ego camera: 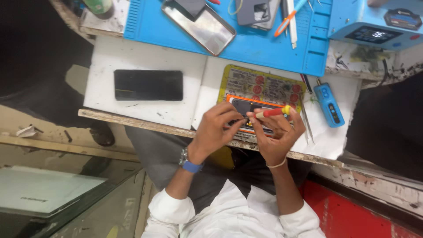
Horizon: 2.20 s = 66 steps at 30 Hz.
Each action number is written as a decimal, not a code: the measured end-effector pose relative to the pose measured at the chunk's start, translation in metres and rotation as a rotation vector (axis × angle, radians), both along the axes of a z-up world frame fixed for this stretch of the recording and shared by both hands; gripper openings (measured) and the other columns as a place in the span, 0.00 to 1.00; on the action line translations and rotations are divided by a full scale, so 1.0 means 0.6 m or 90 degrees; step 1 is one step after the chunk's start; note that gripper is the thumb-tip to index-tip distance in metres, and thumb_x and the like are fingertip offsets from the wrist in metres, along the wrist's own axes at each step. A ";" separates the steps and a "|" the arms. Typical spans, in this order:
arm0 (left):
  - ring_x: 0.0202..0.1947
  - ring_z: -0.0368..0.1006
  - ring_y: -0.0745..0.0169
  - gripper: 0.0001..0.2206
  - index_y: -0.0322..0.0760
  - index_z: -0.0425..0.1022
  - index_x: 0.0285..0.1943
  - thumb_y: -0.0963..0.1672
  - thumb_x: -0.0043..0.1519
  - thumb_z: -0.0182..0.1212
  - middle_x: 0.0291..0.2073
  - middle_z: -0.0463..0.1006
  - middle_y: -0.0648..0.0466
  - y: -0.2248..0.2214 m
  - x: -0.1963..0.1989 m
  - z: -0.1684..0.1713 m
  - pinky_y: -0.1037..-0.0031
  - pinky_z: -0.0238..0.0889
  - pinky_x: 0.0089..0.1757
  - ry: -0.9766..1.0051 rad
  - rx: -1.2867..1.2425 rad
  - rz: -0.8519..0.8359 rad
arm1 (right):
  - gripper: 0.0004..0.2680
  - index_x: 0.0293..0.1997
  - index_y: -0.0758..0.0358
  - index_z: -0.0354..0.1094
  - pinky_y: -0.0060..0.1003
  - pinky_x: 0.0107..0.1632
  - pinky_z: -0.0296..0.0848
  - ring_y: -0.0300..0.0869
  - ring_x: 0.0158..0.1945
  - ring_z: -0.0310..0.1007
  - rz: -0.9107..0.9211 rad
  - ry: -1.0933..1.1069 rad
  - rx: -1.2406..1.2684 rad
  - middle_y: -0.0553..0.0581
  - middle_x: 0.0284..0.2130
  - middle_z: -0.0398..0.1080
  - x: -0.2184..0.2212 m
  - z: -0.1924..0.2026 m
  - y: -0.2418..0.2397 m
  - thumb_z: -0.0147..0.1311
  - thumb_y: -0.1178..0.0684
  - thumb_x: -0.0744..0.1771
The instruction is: The person uses a screwdriver to remove screws from the internal frame of a mobile phone and then detaches a ribbon cable connector.
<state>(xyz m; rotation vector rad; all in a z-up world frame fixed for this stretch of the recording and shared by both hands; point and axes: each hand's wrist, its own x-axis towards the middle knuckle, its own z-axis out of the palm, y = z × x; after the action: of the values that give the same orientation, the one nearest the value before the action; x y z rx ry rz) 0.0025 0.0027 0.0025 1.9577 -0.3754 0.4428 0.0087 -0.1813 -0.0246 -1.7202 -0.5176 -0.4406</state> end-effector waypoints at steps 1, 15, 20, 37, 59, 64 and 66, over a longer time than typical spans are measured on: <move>0.36 0.74 0.49 0.06 0.30 0.78 0.38 0.38 0.56 0.70 0.34 0.75 0.48 0.004 0.003 0.003 0.64 0.68 0.38 0.010 -0.008 -0.008 | 0.33 0.73 0.56 0.34 0.44 0.57 0.84 0.53 0.50 0.81 -0.004 -0.017 -0.018 0.68 0.48 0.72 0.002 0.007 0.003 0.58 0.75 0.67; 0.35 0.74 0.54 0.05 0.29 0.79 0.39 0.37 0.57 0.70 0.34 0.77 0.49 0.028 0.010 -0.006 0.67 0.68 0.36 0.029 -0.019 -0.015 | 0.32 0.74 0.57 0.34 0.42 0.56 0.84 0.52 0.49 0.81 -0.021 0.050 -0.015 0.70 0.48 0.73 0.006 0.016 0.030 0.59 0.73 0.68; 0.35 0.74 0.54 0.05 0.30 0.79 0.39 0.37 0.57 0.70 0.34 0.76 0.50 0.028 0.012 -0.007 0.68 0.67 0.35 0.025 -0.026 -0.019 | 0.33 0.74 0.57 0.34 0.42 0.55 0.84 0.52 0.49 0.81 -0.016 0.061 -0.006 0.70 0.50 0.72 0.007 0.011 0.026 0.59 0.74 0.68; 0.43 0.69 0.50 0.09 0.28 0.80 0.43 0.34 0.54 0.61 0.40 0.74 0.48 0.044 0.038 0.006 0.63 0.65 0.45 0.043 0.062 -0.045 | 0.31 0.73 0.58 0.39 0.39 0.55 0.84 0.49 0.49 0.81 -0.029 -0.029 -0.082 0.68 0.48 0.73 0.037 0.028 0.046 0.60 0.73 0.68; 0.42 0.66 0.56 0.12 0.33 0.84 0.47 0.37 0.55 0.65 0.39 0.73 0.53 0.044 0.023 -0.008 0.66 0.63 0.44 0.029 0.160 -0.042 | 0.29 0.70 0.62 0.43 0.39 0.53 0.85 0.49 0.49 0.82 -0.054 -0.066 -0.127 0.67 0.45 0.74 0.029 0.007 0.036 0.63 0.71 0.67; 0.42 0.67 0.57 0.11 0.33 0.84 0.47 0.36 0.56 0.65 0.39 0.74 0.54 0.044 0.023 -0.010 0.66 0.63 0.44 0.034 0.163 -0.043 | 0.28 0.70 0.61 0.43 0.40 0.54 0.85 0.51 0.50 0.82 -0.028 -0.065 -0.123 0.68 0.45 0.75 0.028 0.007 0.035 0.61 0.72 0.67; 0.42 0.67 0.57 0.11 0.33 0.84 0.47 0.36 0.55 0.65 0.38 0.74 0.54 0.044 0.023 -0.009 0.67 0.63 0.44 0.037 0.160 -0.042 | 0.28 0.70 0.61 0.43 0.40 0.54 0.85 0.51 0.50 0.82 -0.020 -0.071 -0.126 0.69 0.45 0.75 0.029 0.009 0.035 0.61 0.72 0.68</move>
<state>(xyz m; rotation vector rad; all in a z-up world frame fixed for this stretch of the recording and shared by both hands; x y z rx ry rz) 0.0161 0.0291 -0.0027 2.1899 -0.4754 0.3071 0.0258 -0.1604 -0.0195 -1.9028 -0.6325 -0.5234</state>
